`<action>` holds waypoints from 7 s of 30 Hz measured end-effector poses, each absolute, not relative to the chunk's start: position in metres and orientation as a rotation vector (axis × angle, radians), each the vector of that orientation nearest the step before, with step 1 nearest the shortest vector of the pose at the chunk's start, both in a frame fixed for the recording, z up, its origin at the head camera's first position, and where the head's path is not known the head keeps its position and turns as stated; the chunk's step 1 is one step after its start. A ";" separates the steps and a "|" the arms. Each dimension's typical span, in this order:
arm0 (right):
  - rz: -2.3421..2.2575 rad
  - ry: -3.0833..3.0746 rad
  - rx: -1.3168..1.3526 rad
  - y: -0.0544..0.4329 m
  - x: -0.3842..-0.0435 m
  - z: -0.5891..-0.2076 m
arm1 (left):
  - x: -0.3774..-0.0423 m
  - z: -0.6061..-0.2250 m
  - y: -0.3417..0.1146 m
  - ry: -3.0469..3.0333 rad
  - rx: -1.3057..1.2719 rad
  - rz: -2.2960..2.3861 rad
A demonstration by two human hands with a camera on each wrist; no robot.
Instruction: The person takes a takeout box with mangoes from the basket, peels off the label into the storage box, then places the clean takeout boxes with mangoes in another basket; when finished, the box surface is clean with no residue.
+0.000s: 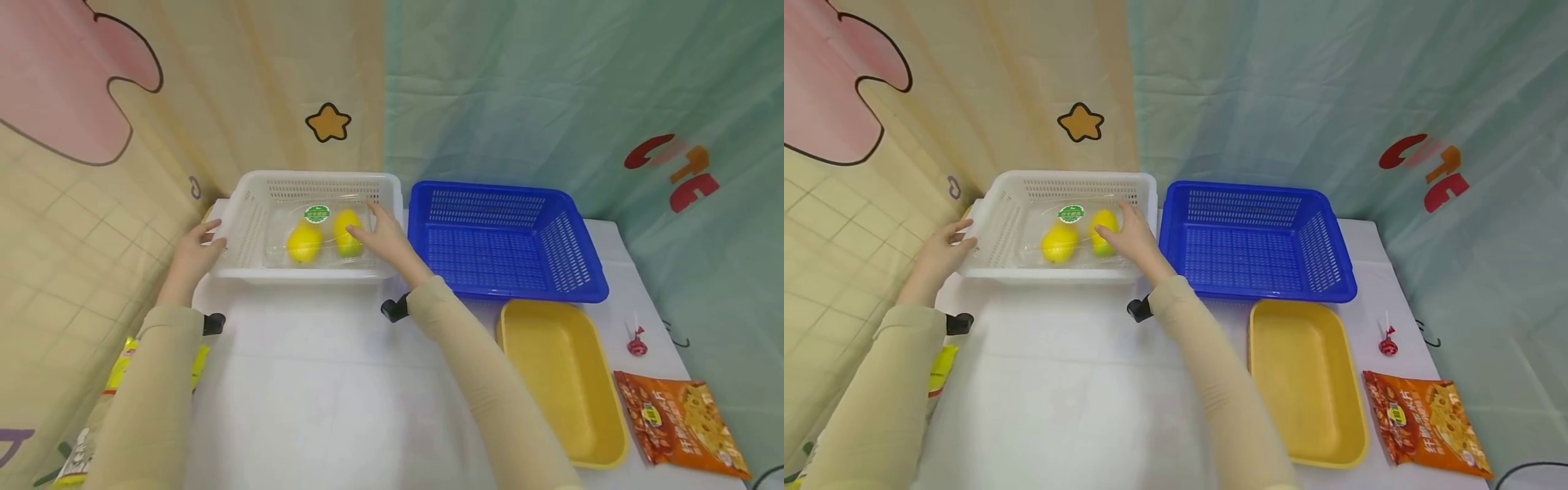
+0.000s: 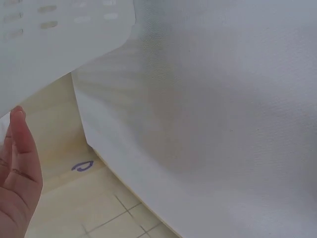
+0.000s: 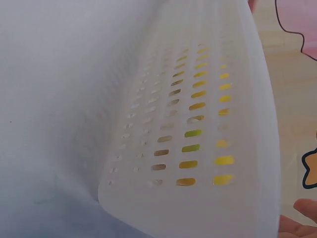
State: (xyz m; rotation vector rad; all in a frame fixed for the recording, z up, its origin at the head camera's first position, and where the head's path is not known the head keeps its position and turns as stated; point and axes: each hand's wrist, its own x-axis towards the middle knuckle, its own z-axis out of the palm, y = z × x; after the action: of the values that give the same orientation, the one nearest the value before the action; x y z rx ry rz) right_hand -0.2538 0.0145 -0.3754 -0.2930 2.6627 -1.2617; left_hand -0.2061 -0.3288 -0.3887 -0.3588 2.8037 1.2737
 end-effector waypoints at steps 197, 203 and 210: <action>-0.749 2.865 -0.352 0.101 -0.105 -0.392 | -0.057 -0.439 -0.130 2.675 -0.206 1.473; -0.826 2.829 -0.387 0.110 -0.106 -0.391 | -0.056 -0.438 -0.129 2.689 -0.207 1.475; -1.084 2.655 -0.261 0.145 -0.108 -0.378 | -0.056 -0.438 -0.128 2.695 -0.212 1.465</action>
State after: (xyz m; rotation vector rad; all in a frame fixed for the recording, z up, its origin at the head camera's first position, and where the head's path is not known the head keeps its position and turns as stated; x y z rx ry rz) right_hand -0.1080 0.1450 -0.3777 -0.2611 2.6552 -1.0836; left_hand -0.0562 -0.1284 -0.4379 -0.2119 2.6952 1.4652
